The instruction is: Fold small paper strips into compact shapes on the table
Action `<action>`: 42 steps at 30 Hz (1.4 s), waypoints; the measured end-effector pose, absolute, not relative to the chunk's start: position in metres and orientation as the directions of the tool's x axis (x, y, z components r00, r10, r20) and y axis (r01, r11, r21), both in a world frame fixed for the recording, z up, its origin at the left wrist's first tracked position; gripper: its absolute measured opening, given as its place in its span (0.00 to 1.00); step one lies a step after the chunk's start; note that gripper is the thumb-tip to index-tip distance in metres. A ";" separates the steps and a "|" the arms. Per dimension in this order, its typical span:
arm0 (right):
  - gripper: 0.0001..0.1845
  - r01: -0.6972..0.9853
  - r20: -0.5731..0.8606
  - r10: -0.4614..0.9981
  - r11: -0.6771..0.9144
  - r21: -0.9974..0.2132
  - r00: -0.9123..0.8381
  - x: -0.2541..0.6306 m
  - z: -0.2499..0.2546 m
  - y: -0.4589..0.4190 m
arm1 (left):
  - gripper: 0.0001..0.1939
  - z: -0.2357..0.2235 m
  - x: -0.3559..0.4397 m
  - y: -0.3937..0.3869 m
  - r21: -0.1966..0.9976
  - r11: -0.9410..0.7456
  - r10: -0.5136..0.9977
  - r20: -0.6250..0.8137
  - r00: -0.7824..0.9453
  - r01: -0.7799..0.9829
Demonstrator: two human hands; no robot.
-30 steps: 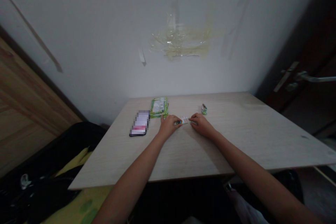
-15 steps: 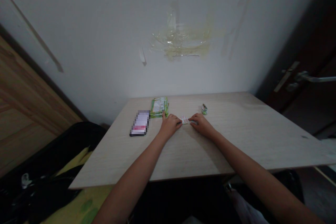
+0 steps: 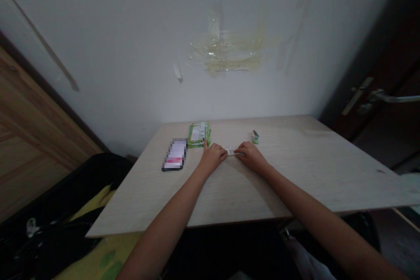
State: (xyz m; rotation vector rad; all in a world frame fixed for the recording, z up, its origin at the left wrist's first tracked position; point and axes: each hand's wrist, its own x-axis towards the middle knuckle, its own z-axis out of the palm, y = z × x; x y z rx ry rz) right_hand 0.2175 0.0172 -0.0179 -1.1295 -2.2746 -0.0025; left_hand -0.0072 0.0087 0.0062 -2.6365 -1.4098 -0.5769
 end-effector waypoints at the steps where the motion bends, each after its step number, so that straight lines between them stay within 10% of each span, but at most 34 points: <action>1: 0.08 0.733 0.508 0.723 0.639 -0.234 -0.468 0.217 -0.018 0.017 | 0.11 0.006 -0.007 0.009 0.090 -0.567 0.782 0.372 0.500 0.819; 32: 0.11 0.794 0.440 0.763 0.586 -0.162 -0.473 0.207 -0.008 0.016 | 0.10 0.011 -0.014 0.008 0.331 -0.468 0.869 0.342 0.358 0.820; 42: 0.08 0.721 0.478 0.764 0.612 -0.325 -0.433 0.218 -0.010 0.021 | 0.11 0.007 -0.014 0.013 0.355 -0.463 0.872 0.344 0.347 0.812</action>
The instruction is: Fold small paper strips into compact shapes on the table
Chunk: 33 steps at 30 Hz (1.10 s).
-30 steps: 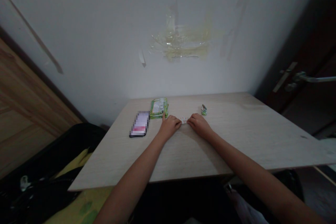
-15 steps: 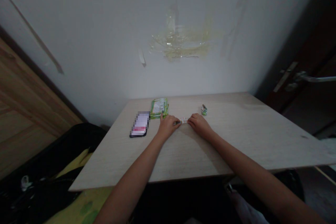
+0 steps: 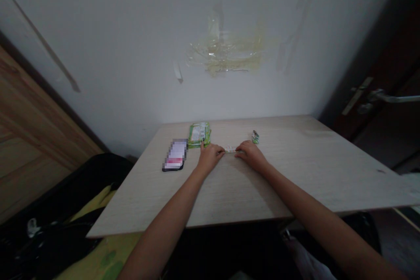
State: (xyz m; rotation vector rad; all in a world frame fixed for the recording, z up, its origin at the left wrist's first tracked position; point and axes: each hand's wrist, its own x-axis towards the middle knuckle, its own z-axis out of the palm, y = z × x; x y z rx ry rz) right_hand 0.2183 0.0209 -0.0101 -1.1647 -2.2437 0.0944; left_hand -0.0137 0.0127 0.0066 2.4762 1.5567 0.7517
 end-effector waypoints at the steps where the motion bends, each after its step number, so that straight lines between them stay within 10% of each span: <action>1: 0.07 0.716 0.483 0.769 0.607 -0.345 -0.419 0.220 -0.010 0.021 | 0.11 0.006 -0.014 0.013 0.362 -0.461 0.875 0.339 0.346 0.810; 20: 0.08 0.677 0.391 0.907 0.386 -0.627 -0.156 0.213 -0.019 0.031 | 0.09 0.003 -0.006 0.016 0.459 -0.334 0.926 0.321 0.196 0.823; 33: 0.11 0.834 0.345 0.930 0.290 -0.469 -0.129 0.205 -0.013 0.027 | 0.09 0.004 -0.001 0.015 0.469 -0.287 0.938 0.313 0.147 0.835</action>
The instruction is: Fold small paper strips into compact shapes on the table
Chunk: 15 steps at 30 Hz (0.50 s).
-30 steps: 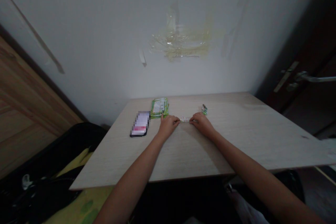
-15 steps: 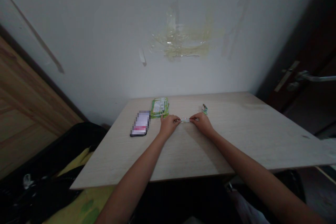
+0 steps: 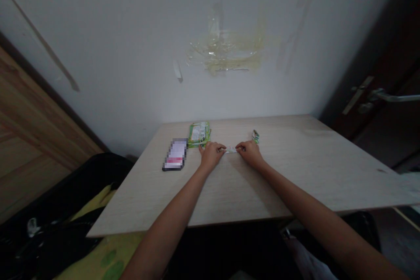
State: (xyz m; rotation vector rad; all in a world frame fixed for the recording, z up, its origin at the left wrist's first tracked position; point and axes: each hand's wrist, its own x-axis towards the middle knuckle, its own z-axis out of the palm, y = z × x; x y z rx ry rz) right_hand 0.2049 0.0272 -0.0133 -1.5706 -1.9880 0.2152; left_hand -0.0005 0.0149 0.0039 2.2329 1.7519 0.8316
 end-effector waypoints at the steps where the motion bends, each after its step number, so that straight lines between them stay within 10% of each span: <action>1: 0.11 0.845 0.337 0.932 0.282 -0.454 -0.130 0.204 -0.012 0.026 | 0.09 0.003 -0.001 0.015 0.460 -0.294 0.936 0.317 0.154 0.838; 15: 0.14 0.827 0.416 0.863 0.442 -0.348 -0.287 0.202 -0.009 0.017 | 0.14 -0.004 -0.005 0.022 0.438 -0.399 0.913 0.268 0.307 0.806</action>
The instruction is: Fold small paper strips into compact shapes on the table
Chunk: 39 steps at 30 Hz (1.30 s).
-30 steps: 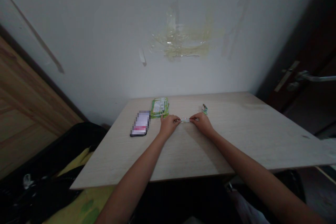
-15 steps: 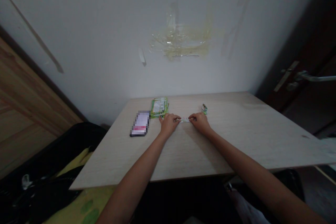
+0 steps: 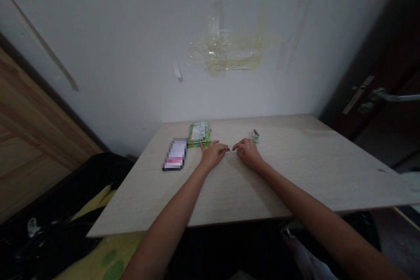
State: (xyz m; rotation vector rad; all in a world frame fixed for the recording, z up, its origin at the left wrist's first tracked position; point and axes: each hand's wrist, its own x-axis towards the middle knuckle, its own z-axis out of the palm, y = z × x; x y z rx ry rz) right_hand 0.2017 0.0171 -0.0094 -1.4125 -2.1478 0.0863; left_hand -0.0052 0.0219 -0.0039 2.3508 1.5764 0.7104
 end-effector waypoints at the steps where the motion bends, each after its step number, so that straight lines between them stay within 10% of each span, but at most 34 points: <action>1: 0.13 0.814 0.436 0.846 0.470 -0.341 -0.307 0.202 -0.009 0.016 | 0.14 -0.004 -0.005 0.022 0.426 -0.404 0.910 0.274 0.311 0.809; 39: 0.11 0.778 0.442 0.867 0.436 -0.452 -0.229 0.210 -0.027 0.031 | 0.13 0.000 -0.002 0.006 0.293 -0.533 0.839 0.302 0.452 0.794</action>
